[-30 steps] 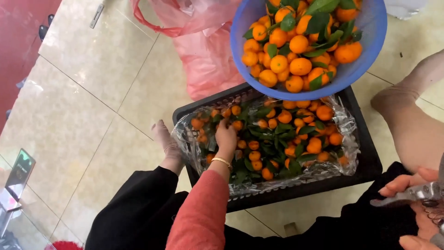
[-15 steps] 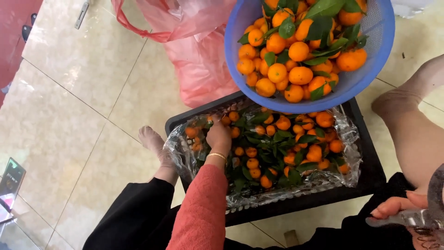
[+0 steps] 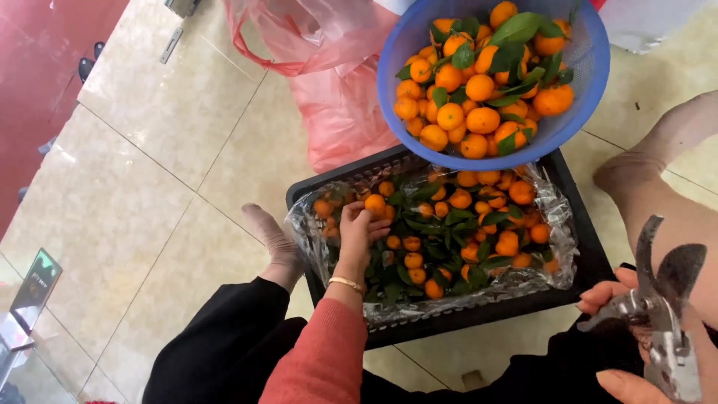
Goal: Trimming the stems and leaves off oranges using garden shears and sorting them into a bowl.
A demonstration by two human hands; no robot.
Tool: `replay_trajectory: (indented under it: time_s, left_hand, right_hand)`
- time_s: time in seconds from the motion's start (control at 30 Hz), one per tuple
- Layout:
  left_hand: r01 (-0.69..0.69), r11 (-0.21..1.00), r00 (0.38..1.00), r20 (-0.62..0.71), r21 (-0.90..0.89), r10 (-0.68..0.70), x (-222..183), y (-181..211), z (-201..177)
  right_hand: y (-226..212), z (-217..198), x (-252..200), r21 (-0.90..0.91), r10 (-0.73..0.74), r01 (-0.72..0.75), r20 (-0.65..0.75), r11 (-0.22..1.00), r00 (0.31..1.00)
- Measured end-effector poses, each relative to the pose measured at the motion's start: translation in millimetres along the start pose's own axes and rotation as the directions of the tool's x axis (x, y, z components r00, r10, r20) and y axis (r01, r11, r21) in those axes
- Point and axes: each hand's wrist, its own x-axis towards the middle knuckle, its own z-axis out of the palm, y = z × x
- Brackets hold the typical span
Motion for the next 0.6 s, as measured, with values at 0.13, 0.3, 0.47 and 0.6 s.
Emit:
replay_trajectory:
  time_s: [0.13, 0.3, 0.47, 0.6]
  left_hand:
    - [0.151, 0.809, 0.934, 0.349, -0.568, 0.071, -57.3, 18.4, 12.6]
    - [0.186, 0.773, 0.814, 0.536, -0.607, 0.225, -114.2, 49.1, 38.4]
    - [0.218, 0.803, 0.687, 0.671, -0.555, 0.278, -163.0, 83.9, 49.1]
    - [0.022, 0.843, 0.632, 0.661, -0.537, 0.405, -193.2, 107.1, 59.4]
  right_hand:
    - [-92.4, 79.5, -10.1, 0.074, 0.135, -0.129, -0.089, 0.989, 0.987]
    - [-122.0, 91.8, -10.8, 0.054, 0.19, -0.185, -0.113, 0.981, 0.975]
    - [-157.1, 110.0, -10.5, 0.001, 0.276, -0.28, -0.157, 0.96, 0.948]
    - [-158.9, 114.0, -9.6, 0.061, 0.228, -0.222, -0.144, 0.973, 0.963]
